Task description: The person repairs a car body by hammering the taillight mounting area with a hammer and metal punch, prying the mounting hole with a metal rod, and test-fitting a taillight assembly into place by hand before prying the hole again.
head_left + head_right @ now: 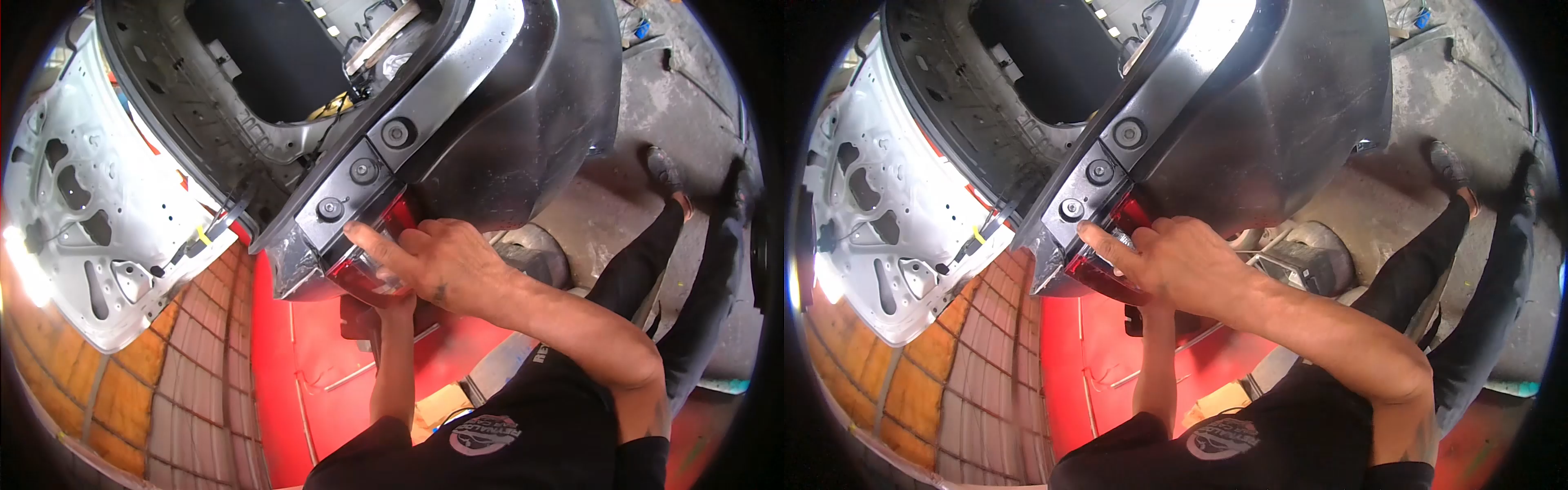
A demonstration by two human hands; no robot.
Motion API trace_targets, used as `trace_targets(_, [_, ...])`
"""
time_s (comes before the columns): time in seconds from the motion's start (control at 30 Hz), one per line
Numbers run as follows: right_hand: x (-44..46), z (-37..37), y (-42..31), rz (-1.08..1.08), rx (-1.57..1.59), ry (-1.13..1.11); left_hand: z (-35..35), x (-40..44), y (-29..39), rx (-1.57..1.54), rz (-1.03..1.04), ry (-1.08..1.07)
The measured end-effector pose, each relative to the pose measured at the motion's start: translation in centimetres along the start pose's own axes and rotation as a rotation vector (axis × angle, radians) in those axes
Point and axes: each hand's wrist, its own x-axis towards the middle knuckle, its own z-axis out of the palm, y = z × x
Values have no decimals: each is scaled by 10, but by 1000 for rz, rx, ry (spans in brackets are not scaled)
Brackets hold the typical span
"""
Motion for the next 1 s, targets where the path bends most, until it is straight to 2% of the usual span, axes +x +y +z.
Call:
trace_targets(0.2, [7, -22, -18, 102, -271, -85, -28, -10, -16, -24, -80, -23])
trace_targets(0.3, [14, -32, -26, 104, -360, -110, -32, -18, -17, -491, -108, -104])
trace_targets(0.37, [17, -30, -23, 67, -362, -60, -37, -14, -26, -747, -250, 36])
trace_targets(0.47, [20, -28, -20, 12, -276, -53, -22, -13, -14, -537, -232, 165])
trace_targets(0.53, [22, -23, -14, -10, -236, -33, -28, 0, -31, -991, -210, -132])
trace_targets(0.6, [21, -19, -13, -17, -218, -14, -35, 0, -42, -1184, -135, -328])
trace_targets(0.67, [20, -24, -17, 42, -284, -39, -26, 0, -36, -1138, -23, -428])
trace_targets(0.73, [20, -22, -19, 35, -337, -36, -44, -4, -65, -1046, -154, 39])
trace_targets(0.8, [23, -27, -27, 71, -378, -76, -37, -7, -57, -840, -232, 376])
trace_targets(0.9, [28, -28, -31, 46, -510, -94, -14, -29, -22, -830, -208, 454])
trace_targets(1.0, [29, -33, -35, 56, -608, -146, 3, -61, -32, -883, -300, 647])
